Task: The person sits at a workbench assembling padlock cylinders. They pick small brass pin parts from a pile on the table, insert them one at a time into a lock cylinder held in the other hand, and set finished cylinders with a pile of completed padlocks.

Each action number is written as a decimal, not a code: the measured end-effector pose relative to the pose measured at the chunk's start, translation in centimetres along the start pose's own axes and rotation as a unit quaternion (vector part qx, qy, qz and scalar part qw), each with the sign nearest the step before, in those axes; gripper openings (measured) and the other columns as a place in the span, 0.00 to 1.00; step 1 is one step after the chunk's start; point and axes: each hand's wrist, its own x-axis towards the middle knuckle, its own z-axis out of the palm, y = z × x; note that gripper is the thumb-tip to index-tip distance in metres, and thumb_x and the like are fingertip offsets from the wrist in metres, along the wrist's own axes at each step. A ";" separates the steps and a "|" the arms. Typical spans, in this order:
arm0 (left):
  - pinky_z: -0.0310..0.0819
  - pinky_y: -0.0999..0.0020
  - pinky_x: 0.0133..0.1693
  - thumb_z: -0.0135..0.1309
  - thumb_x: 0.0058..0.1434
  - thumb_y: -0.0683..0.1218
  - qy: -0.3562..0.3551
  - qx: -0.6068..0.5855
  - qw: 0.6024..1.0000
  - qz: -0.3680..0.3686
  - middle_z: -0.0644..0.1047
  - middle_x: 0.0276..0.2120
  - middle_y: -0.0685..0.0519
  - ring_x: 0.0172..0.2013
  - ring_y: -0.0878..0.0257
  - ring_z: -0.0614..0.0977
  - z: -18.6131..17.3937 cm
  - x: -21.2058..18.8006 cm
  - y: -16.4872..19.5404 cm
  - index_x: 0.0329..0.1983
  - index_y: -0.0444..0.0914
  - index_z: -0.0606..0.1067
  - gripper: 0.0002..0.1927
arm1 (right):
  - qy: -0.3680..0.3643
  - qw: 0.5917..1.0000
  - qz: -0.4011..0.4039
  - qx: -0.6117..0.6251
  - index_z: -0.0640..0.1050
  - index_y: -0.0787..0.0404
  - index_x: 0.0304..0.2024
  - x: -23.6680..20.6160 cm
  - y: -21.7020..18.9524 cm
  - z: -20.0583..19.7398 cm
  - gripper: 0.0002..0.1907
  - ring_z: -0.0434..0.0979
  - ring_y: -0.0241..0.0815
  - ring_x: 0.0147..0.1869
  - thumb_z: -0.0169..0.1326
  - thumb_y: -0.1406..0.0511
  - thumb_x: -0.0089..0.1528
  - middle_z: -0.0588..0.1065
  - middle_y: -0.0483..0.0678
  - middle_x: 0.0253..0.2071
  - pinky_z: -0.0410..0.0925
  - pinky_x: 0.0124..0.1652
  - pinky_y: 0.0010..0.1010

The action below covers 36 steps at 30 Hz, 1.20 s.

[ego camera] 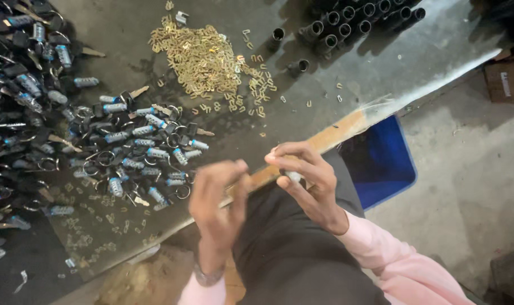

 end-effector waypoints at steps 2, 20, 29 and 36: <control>0.74 0.63 0.51 0.62 0.64 0.40 0.000 0.064 0.996 -0.056 0.79 0.44 0.52 0.48 0.57 0.81 -0.3 1.3 -0.6 0.50 0.39 0.78 0.12 | -0.011 0.999 -0.044 -0.016 0.78 0.67 0.51 0.1 0.2 -0.5 0.14 0.77 0.50 0.57 0.59 0.66 0.65 0.76 0.53 0.51 0.72 0.51 0.37; 0.57 0.55 0.56 0.61 0.58 0.65 -0.094 0.304 0.945 0.080 0.73 0.49 0.53 0.53 0.55 0.72 6.3 1.5 -0.2 0.61 0.42 0.75 0.34 | 0.002 0.955 0.199 0.220 0.75 0.71 0.58 -4.7 4.7 -7.7 0.15 0.74 0.36 0.49 0.49 0.74 0.69 0.72 0.47 0.44 0.68 0.52 0.26; 0.56 0.54 0.53 0.60 0.53 0.67 -0.109 0.308 0.942 0.076 0.72 0.47 0.51 0.50 0.54 0.71 5.6 -0.4 -0.3 0.61 0.39 0.75 0.39 | 0.008 0.916 0.241 0.320 0.74 0.68 0.49 -5.7 7.8 -6.3 0.11 0.81 0.41 0.45 0.56 0.77 0.64 0.79 0.53 0.41 0.75 0.48 0.32; 0.60 0.60 0.53 0.68 0.58 0.48 -0.092 0.283 0.947 0.119 0.76 0.41 0.57 0.45 0.60 0.77 6.1 -2.6 -0.6 0.46 0.43 0.79 0.14 | 0.016 0.883 0.281 0.375 0.74 0.66 0.47 -5.6 9.1 -6.4 0.12 0.82 0.43 0.42 0.59 0.76 0.62 0.79 0.54 0.40 0.75 0.44 0.34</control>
